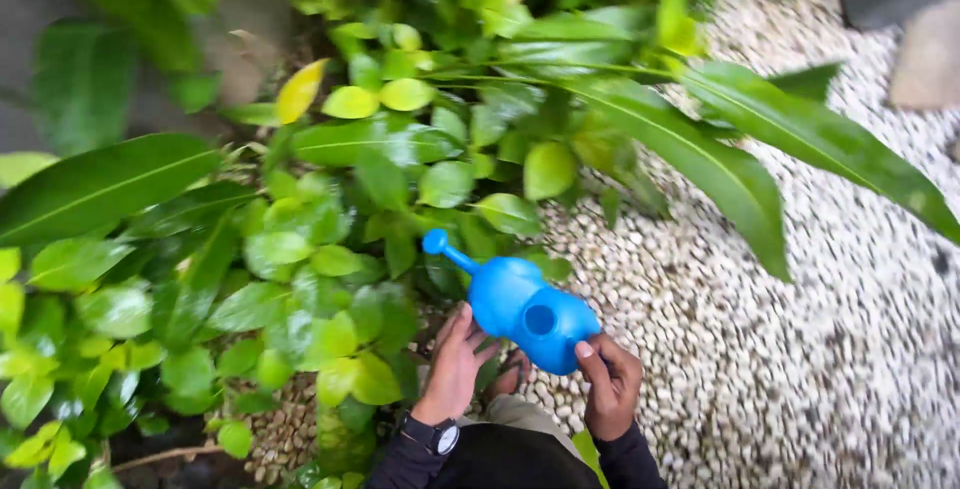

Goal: The person waters various plants in a garden using a blue watering can. They repeatedly fill the watering can from a red bucket and pour water onto different plants, moving around the garden area.

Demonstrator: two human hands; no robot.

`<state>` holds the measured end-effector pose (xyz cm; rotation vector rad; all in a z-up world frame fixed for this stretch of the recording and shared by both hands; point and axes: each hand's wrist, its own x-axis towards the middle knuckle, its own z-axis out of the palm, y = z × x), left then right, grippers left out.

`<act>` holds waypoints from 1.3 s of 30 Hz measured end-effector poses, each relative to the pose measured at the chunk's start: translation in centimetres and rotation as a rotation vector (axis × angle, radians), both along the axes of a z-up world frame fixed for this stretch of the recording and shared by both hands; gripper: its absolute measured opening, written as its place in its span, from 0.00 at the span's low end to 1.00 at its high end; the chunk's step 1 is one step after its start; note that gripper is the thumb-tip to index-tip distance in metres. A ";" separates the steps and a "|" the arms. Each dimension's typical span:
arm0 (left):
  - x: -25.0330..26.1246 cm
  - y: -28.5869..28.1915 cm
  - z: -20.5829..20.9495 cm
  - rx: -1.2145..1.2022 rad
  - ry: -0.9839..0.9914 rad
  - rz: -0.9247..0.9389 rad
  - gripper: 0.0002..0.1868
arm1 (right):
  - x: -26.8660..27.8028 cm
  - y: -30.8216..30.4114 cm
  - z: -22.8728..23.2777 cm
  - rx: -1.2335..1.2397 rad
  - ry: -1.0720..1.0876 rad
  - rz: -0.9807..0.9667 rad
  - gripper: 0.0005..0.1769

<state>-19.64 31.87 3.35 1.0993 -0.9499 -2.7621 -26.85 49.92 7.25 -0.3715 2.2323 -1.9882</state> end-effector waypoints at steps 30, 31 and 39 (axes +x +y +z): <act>-29.3 33.6 2.5 -0.026 -0.135 -1.072 0.59 | -4.5 32.7 -6.3 0.017 -0.253 -1.266 0.16; -30.9 35.2 1.7 -0.027 -0.124 -1.113 0.59 | -5.1 33.9 -7.1 0.012 -0.243 -1.306 0.16; -37.0 45.7 2.2 -0.095 -0.079 -1.379 0.56 | -6.9 37.7 -6.7 0.467 -0.636 -1.427 0.24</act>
